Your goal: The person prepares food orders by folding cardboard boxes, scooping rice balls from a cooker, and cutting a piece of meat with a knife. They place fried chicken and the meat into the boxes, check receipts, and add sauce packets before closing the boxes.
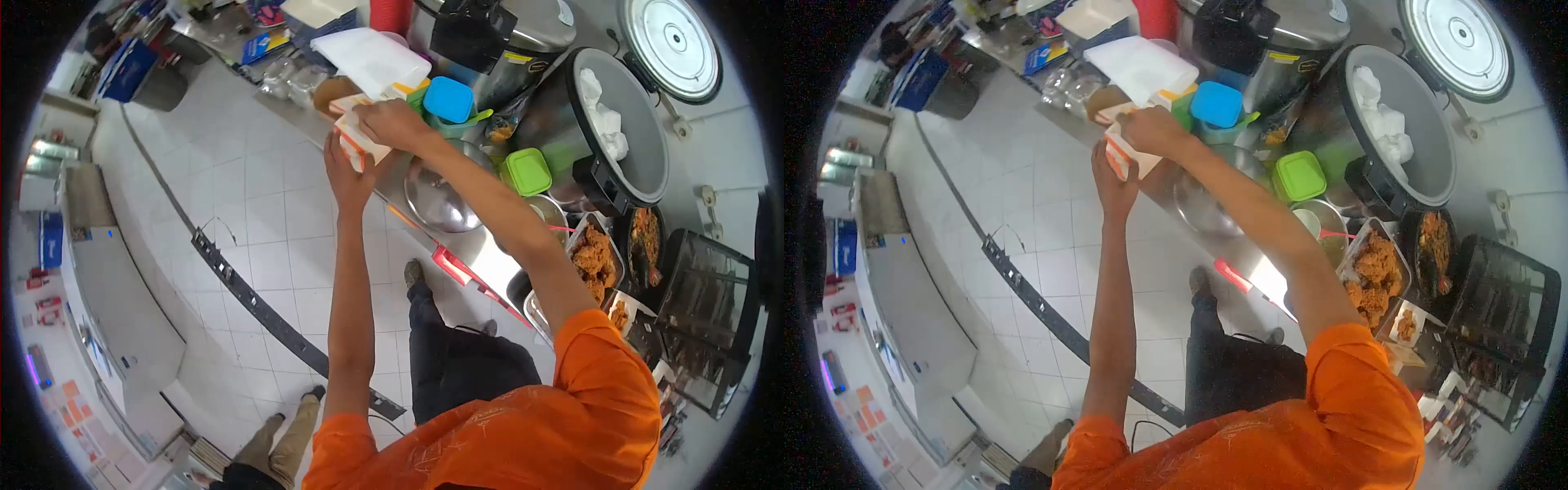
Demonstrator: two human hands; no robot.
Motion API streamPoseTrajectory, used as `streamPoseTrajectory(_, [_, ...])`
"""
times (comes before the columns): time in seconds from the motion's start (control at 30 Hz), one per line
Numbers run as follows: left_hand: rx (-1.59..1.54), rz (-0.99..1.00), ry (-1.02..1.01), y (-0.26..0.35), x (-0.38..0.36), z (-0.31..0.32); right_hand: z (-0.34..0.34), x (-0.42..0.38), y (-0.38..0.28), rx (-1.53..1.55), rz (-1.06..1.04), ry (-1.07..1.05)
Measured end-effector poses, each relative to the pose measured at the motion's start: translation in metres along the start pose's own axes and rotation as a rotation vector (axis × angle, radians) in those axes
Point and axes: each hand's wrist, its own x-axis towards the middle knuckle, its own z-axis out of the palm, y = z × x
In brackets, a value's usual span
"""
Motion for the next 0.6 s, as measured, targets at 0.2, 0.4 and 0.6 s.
streamPoseTrajectory(0.2, [0.518, -0.029, -0.228, -0.009, 0.016, 0.045, -0.056, 0.002, -0.020, 0.083, 0.048, 0.637])
streamPoseTrajectory(0.4, [0.438, -0.169, -0.373, 0.003, 0.050, 0.031, -0.099, 0.012, -0.043, 0.368, 0.041, 0.999])
streamPoseTrajectory(0.6, [0.422, 0.352, -0.258, -0.107, 0.041, 0.046, -0.141, -0.107, -0.097, 0.920, 0.613, 0.995])
